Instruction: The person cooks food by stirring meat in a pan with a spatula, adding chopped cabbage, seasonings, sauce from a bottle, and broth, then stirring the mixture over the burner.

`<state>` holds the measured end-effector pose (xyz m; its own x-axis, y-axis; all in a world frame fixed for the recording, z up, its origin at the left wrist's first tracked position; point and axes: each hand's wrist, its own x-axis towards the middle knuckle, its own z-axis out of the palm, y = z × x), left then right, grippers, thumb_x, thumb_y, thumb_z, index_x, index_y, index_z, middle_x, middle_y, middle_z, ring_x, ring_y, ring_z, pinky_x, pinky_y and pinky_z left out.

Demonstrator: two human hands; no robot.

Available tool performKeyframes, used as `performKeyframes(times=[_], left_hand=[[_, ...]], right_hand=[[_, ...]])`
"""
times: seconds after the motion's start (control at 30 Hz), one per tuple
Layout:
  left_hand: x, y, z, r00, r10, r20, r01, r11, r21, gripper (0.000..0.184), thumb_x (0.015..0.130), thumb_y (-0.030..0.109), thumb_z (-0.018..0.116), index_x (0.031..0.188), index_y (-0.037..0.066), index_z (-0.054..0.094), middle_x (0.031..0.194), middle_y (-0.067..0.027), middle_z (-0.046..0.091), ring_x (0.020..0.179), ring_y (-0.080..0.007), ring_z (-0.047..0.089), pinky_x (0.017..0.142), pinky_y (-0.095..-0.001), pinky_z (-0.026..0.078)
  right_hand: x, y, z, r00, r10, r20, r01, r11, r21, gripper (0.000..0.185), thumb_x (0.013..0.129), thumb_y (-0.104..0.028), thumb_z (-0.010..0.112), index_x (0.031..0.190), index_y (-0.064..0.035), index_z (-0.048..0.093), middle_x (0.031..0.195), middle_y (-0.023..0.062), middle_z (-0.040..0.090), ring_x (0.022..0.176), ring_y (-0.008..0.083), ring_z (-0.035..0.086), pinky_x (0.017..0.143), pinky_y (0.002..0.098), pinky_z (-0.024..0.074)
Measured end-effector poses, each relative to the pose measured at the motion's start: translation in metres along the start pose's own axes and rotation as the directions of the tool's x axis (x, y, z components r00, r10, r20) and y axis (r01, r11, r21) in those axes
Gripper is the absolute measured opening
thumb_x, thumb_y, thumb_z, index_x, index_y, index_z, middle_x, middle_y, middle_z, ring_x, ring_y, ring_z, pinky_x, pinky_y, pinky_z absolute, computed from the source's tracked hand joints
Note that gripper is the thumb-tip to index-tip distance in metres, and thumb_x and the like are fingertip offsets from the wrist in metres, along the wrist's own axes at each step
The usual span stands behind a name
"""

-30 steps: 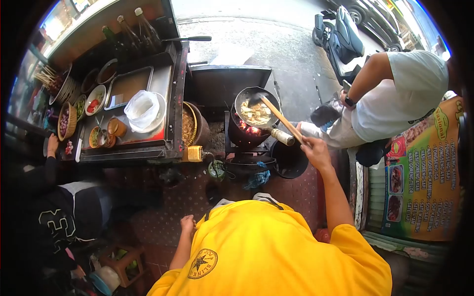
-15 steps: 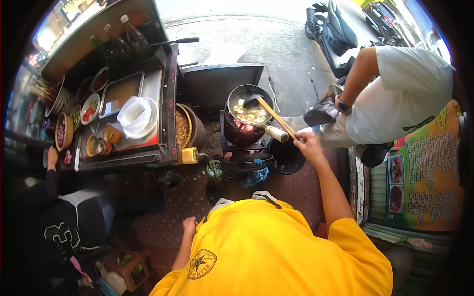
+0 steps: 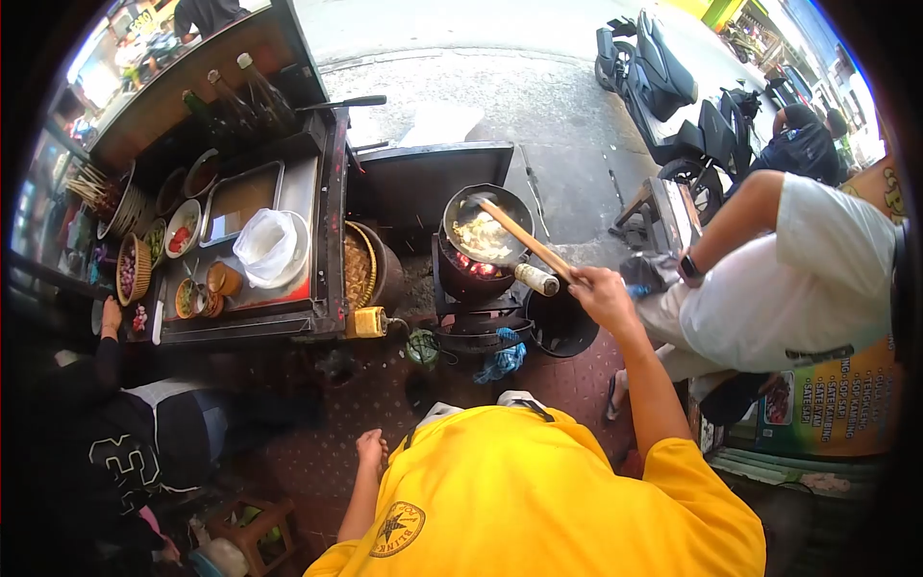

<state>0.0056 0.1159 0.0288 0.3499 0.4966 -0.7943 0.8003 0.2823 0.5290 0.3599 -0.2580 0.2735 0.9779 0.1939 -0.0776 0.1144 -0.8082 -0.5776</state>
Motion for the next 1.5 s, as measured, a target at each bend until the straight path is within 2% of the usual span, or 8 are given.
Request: performKeyframes(times=[0.33, 0.47, 0.53, 0.9, 1.03, 1.33, 1.4, 1.5], left_hand=[[-0.001, -0.014, -0.006, 1.000, -0.008, -0.029, 0.005, 0.992, -0.124, 0.017, 0.089, 0.017, 0.058, 0.100, 0.004, 0.062, 0.066, -0.0017, 0.057, 0.052, -0.0098, 0.050, 0.044, -0.0238, 0.039], [0.056, -0.111, -0.023, 0.964, 0.262, 0.042, -0.265, 0.939, 0.221, 0.024, 0.081, 0.021, 0.062, 0.089, -0.002, 0.068, 0.080, -0.0120, 0.068, 0.066, -0.0174, 0.062, 0.062, -0.0307, 0.050], [0.084, -0.147, -0.030, 0.819, 0.512, 0.260, -0.534, 0.513, 0.672, 0.028, 0.081, 0.021, 0.060, 0.088, -0.004, 0.069, 0.081, -0.0150, 0.069, 0.072, -0.0187, 0.065, 0.070, -0.0309, 0.050], [0.003, -0.002, -0.009, 1.000, -0.024, -0.012, 0.025, 0.999, 0.045, 0.018, 0.088, 0.013, 0.057, 0.099, 0.000, 0.064, 0.064, -0.0048, 0.056, 0.051, -0.0125, 0.051, 0.044, -0.0254, 0.041], [-0.007, 0.022, -0.007, 1.000, -0.019, -0.020, 0.021, 0.997, 0.072, 0.017, 0.090, 0.014, 0.056, 0.099, 0.001, 0.062, 0.064, -0.0038, 0.055, 0.050, -0.0117, 0.050, 0.043, -0.0244, 0.041], [0.019, -0.022, -0.018, 0.999, 0.032, -0.005, -0.032, 0.993, 0.111, 0.021, 0.088, 0.016, 0.058, 0.100, -0.001, 0.063, 0.071, -0.0062, 0.061, 0.056, -0.0144, 0.055, 0.050, -0.0271, 0.046], [0.072, -0.090, -0.043, 0.866, 0.376, 0.328, -0.499, 0.690, 0.524, 0.027, 0.084, 0.017, 0.061, 0.099, -0.005, 0.066, 0.083, -0.0106, 0.067, 0.066, -0.0200, 0.061, 0.066, -0.0323, 0.051], [0.092, -0.128, -0.038, 0.975, 0.219, 0.037, -0.217, 0.899, 0.381, 0.032, 0.080, 0.018, 0.064, 0.100, -0.007, 0.066, 0.089, -0.0137, 0.069, 0.075, -0.0223, 0.063, 0.078, -0.0337, 0.049]], right_hand=[[-0.002, 0.004, -0.023, 0.997, 0.039, 0.071, -0.027, 0.986, -0.162, 0.029, 0.075, -0.017, 0.068, 0.102, -0.0057, 0.068, 0.093, 0.0189, 0.067, 0.091, 0.0356, 0.063, 0.082, 0.0414, 0.0488], [0.012, 0.032, 0.002, 0.998, 0.068, -0.008, -0.068, 0.998, -0.016, 0.029, 0.075, -0.017, 0.070, 0.102, -0.0049, 0.068, 0.092, 0.0213, 0.066, 0.088, 0.0360, 0.065, 0.081, 0.0389, 0.0501], [0.004, 0.011, -0.031, 0.992, 0.112, 0.054, -0.108, 0.992, -0.069, 0.031, 0.075, -0.017, 0.071, 0.104, -0.0049, 0.068, 0.091, 0.0213, 0.067, 0.087, 0.0340, 0.066, 0.079, 0.0379, 0.0504], [-0.006, 0.000, -0.015, 0.995, 0.084, 0.047, -0.082, 0.996, -0.036, 0.032, 0.076, -0.020, 0.068, 0.106, -0.0087, 0.067, 0.096, 0.0191, 0.066, 0.093, 0.0356, 0.062, 0.083, 0.0406, 0.0485], [0.014, 0.025, 0.005, 0.986, -0.165, 0.013, 0.165, 0.977, -0.136, 0.031, 0.077, -0.020, 0.065, 0.106, -0.0102, 0.068, 0.097, 0.0175, 0.066, 0.093, 0.0358, 0.061, 0.084, 0.0414, 0.0479], [-0.001, 0.062, 0.039, 0.956, 0.283, -0.078, -0.224, 0.875, 0.428, 0.035, 0.073, -0.015, 0.073, 0.104, -0.0012, 0.067, 0.076, 0.0145, 0.067, 0.067, 0.0181, 0.064, 0.062, 0.0296, 0.0492], [-0.005, 0.070, 0.053, 0.923, 0.357, 0.145, -0.371, 0.717, 0.590, 0.033, 0.073, -0.016, 0.073, 0.103, -0.0016, 0.068, 0.073, 0.0104, 0.067, 0.063, 0.0141, 0.059, 0.058, 0.0283, 0.0473], [-0.020, 0.083, 0.031, 0.976, 0.210, 0.051, -0.211, 0.870, 0.446, 0.032, 0.075, -0.015, 0.072, 0.103, -0.0015, 0.068, 0.072, 0.0108, 0.066, 0.059, 0.0154, 0.058, 0.057, 0.0295, 0.0468]])
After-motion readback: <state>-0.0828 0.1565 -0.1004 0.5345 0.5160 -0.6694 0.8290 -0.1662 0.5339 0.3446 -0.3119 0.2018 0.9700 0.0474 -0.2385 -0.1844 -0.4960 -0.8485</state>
